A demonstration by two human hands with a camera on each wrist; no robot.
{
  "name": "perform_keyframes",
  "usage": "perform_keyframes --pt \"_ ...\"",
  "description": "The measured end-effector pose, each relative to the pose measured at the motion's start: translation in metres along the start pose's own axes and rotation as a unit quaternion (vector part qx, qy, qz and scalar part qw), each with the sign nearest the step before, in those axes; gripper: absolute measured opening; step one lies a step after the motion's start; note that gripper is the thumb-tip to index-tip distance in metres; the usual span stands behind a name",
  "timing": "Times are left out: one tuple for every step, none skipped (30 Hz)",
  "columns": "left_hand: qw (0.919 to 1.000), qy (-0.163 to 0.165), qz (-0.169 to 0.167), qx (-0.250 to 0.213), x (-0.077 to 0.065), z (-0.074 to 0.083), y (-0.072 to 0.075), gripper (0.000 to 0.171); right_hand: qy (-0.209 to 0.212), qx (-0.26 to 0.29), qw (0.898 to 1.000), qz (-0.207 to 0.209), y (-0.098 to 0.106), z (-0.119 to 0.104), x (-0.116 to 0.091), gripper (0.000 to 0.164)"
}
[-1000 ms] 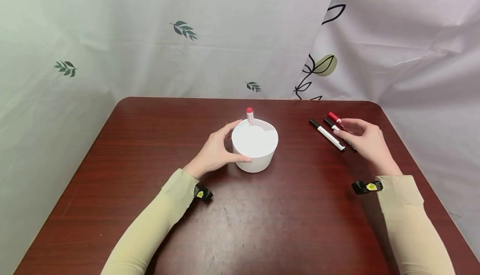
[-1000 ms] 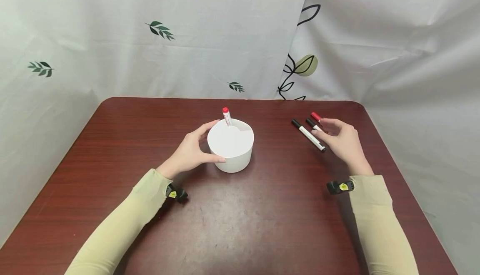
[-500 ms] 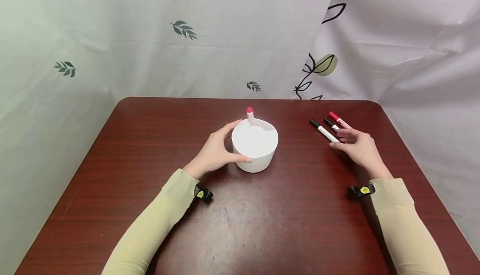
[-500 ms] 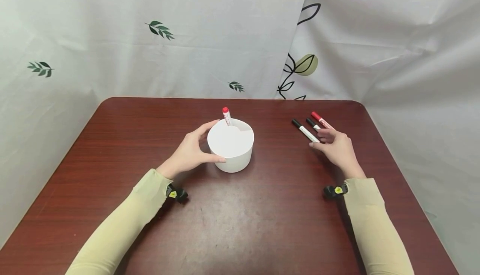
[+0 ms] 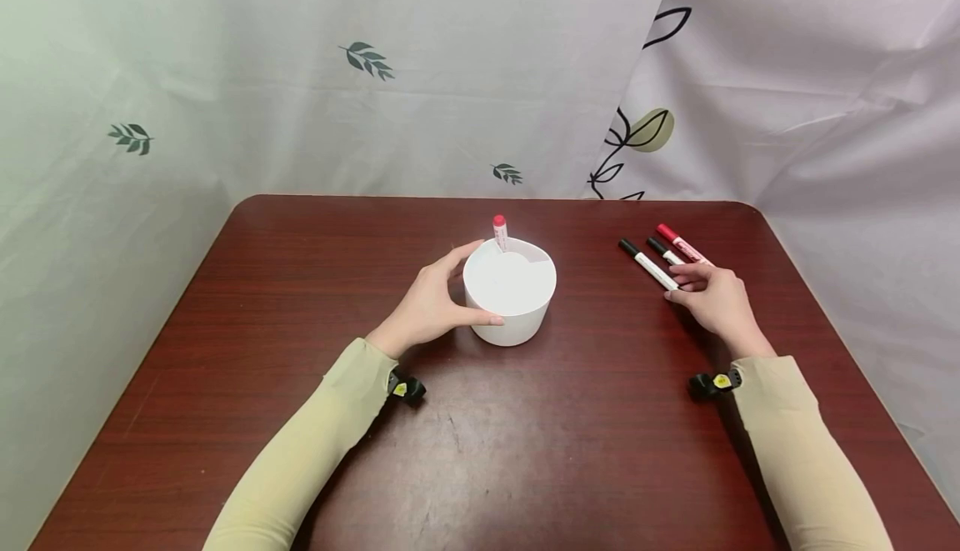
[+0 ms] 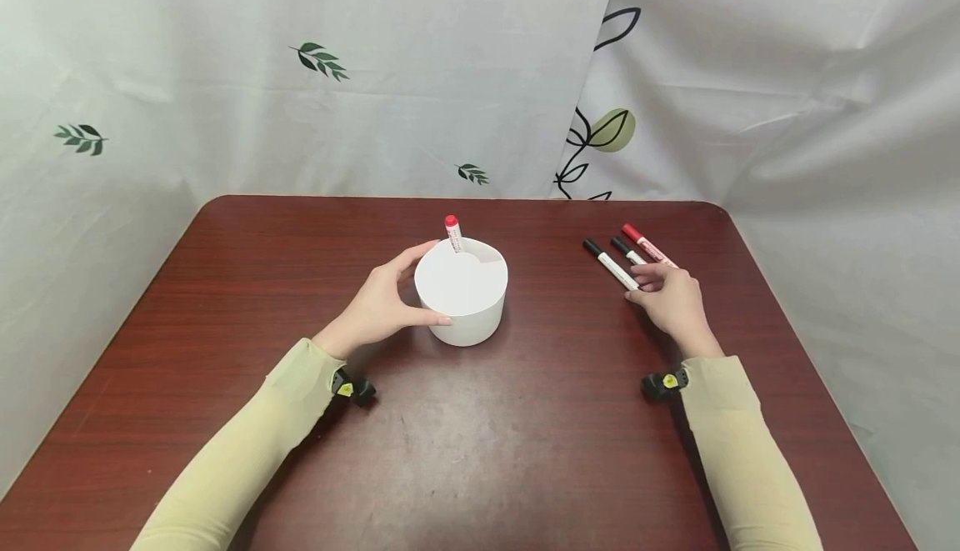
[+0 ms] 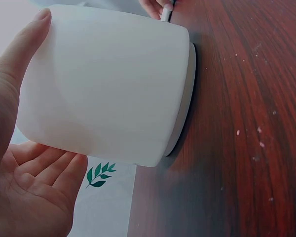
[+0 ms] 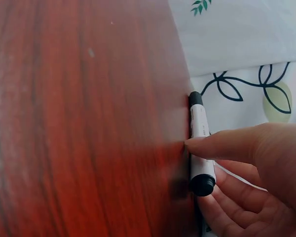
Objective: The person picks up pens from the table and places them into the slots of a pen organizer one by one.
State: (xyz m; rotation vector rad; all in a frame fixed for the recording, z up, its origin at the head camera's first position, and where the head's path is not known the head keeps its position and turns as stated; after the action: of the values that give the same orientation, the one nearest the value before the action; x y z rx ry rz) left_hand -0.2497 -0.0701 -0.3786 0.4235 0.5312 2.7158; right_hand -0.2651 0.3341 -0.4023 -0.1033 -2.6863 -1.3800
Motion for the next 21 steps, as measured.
perform_keyframes --pt "1.0000 0.000 0.000 0.000 0.0001 0.0000 -0.0002 0.104 0.000 -0.002 1.000 0.001 -0.0002 0.0000 0.0000 0.038" --pt "1.0000 0.000 0.000 0.000 0.0001 0.0000 -0.0003 0.104 0.000 -0.003 1.000 0.002 -0.0004 0.0001 0.0000 0.037" --pt "1.0000 0.000 0.000 0.000 0.0001 0.0001 -0.0004 0.104 0.000 -0.004 1.000 0.002 -0.0006 0.0002 0.0001 0.037" --pt "1.0000 0.000 0.000 0.000 0.0001 0.0001 -0.0005 0.104 0.000 -0.004 1.000 0.003 -0.0008 0.0000 0.0002 0.036" --pt "1.0000 0.000 -0.001 0.000 0.0002 0.0000 -0.0006 0.104 0.001 -0.004 1.000 0.003 -0.0008 -0.0001 0.0003 0.035" --pt "1.0000 0.000 -0.001 0.000 0.0002 0.0000 -0.0007 0.104 0.001 -0.004 1.000 0.004 -0.0008 -0.0002 0.0003 0.035" --pt "1.0000 -0.001 -0.001 0.000 0.0001 0.0001 -0.0008 0.104 0.001 -0.004 1.000 0.004 -0.0009 -0.0003 0.0004 0.035" --pt "1.0000 -0.001 0.000 -0.001 0.0001 0.0002 -0.0008 0.104 0.001 -0.004 1.000 0.004 -0.0010 -0.0003 0.0005 0.034" --pt "1.0000 -0.002 0.000 -0.002 0.0001 0.0002 -0.0008 0.104 0.001 -0.003 1.000 0.004 -0.0012 -0.0002 0.0007 0.034" --pt "1.0000 -0.002 0.000 -0.003 0.0001 0.0002 -0.0008 0.104 0.001 -0.002 1.000 0.004 -0.0013 -0.0001 0.0008 0.034" --pt "1.0000 -0.003 -0.001 -0.004 0.0001 0.0003 -0.0008 0.104 0.000 -0.002 1.000 0.004 -0.0014 0.0000 0.0009 0.033" --pt "1.0000 -0.004 -0.001 -0.005 0.0000 0.0005 -0.0007 0.104 -0.001 -0.002 1.000 0.004 -0.0016 0.0002 0.0010 0.033" --pt "1.0000 -0.005 -0.001 -0.005 0.0001 0.0007 -0.0007 0.104 -0.001 -0.001 1.000 0.004 -0.0015 0.0002 0.0009 0.033" --pt "1.0000 -0.005 -0.001 -0.004 0.0000 0.0008 -0.0006 0.104 -0.002 -0.002 1.000 0.004 -0.0016 0.0004 0.0010 0.032" --pt "1.0000 -0.005 -0.001 -0.003 0.0000 0.0009 -0.0006 0.104 -0.003 -0.001 1.000 0.005 -0.0014 0.0003 0.0009 0.032" --pt "1.0000 -0.004 -0.001 -0.002 0.0000 0.0011 -0.0006 0.104 -0.004 -0.001 1.000 0.006 -0.0012 0.0003 0.0010 0.031" --pt "1.0000 -0.004 -0.001 -0.002 -0.0001 0.0013 -0.0006 0.104 -0.005 0.000 1.000 0.007 -0.0007 0.0000 0.0009 0.031" --pt "1.0000 -0.004 -0.001 -0.002 0.0000 0.0014 -0.0006 0.104 -0.005 0.000 1.000 0.009 -0.0001 -0.0002 0.0009 0.031" --pt "1.0000 -0.003 -0.001 -0.001 0.0000 0.0014 -0.0006 0.104 -0.007 -0.001 1.000 0.011 0.0007 -0.0007 0.0008 0.030" --pt "1.0000 -0.002 -0.001 -0.001 0.0000 0.0013 -0.0005 0.104 -0.007 -0.001 1.000 0.012 0.0015 -0.0011 0.0009 0.029" --pt "1.0000 -0.002 -0.001 -0.002 0.0000 0.0012 -0.0003 0.104 -0.008 0.001 1.000 0.015 0.0027 -0.0022 0.0009 0.028"
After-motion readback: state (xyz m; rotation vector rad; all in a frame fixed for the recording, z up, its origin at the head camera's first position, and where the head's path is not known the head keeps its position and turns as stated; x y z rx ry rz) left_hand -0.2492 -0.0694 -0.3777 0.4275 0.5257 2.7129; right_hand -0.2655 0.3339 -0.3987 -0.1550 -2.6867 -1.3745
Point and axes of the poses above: each hand's wrist, its own x-axis towards the middle knuckle, its own y-axis out of the back of the hand, z = x × y, the point moved 9 cm from there along x, towards the middle knuckle, and after that the axes turned 3 degrees about -x, right-handed, at the moved point
